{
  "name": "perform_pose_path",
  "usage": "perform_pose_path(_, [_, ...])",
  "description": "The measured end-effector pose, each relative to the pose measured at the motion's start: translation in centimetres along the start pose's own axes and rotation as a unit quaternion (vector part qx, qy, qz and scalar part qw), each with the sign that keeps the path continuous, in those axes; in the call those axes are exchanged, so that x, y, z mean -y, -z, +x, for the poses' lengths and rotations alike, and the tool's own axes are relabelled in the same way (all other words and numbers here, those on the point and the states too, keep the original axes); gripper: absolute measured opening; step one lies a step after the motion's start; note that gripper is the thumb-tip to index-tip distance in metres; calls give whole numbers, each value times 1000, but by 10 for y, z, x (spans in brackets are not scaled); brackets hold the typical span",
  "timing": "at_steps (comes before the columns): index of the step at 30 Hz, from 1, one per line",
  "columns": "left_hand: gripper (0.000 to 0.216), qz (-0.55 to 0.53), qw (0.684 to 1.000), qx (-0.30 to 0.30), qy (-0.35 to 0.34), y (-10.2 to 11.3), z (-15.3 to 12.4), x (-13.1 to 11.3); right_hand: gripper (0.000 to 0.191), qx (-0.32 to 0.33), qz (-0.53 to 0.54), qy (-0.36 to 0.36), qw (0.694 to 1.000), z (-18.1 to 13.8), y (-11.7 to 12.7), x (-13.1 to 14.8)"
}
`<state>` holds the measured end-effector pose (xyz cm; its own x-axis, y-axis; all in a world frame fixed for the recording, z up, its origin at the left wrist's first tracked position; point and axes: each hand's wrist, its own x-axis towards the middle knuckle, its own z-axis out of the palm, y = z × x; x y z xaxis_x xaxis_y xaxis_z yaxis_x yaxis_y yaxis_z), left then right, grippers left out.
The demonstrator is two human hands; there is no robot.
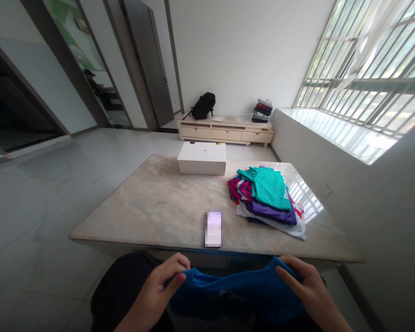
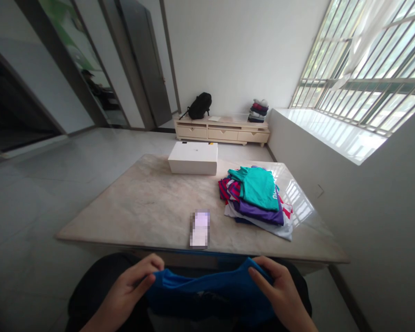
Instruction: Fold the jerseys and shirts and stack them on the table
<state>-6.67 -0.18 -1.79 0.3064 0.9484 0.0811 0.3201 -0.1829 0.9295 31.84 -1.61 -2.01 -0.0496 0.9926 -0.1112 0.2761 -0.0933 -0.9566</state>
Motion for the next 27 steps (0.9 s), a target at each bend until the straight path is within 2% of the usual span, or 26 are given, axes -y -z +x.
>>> perform_pose_path(3, [56,-11,999,8,44,-7,-2,8,37,0,29,-7,1000,-1,-1,-2])
perform_pose_path(5, [48,9,998,22,52,-8,-5,12,38,-1,54,-17,998,-2,-1,-4])
perform_pose_path(8, [46,35,997,69,23,-7,-8,12,38,-3,73,-25,997,-2,1,-5])
perform_pose_path(11, [25,42,995,89,-13,-3,-6,7,38,-26,62,-23,997,-2,3,-3])
perform_pose_path(17, [30,64,997,-33,5,-4,8,-4,37,-20,41,-29,999,-1,2,7])
perform_pose_path(21, [35,38,994,-103,9,-20,18,-13,32,-28,30,35,999,1,-7,20])
perform_pose_path(24, [40,-1,989,-135,61,-40,23,-19,34,-20,95,-3,995,0,-28,26])
perform_pose_path(27, [42,-33,988,-123,83,-63,26,-26,41,-9,202,-68,977,-4,-62,29])
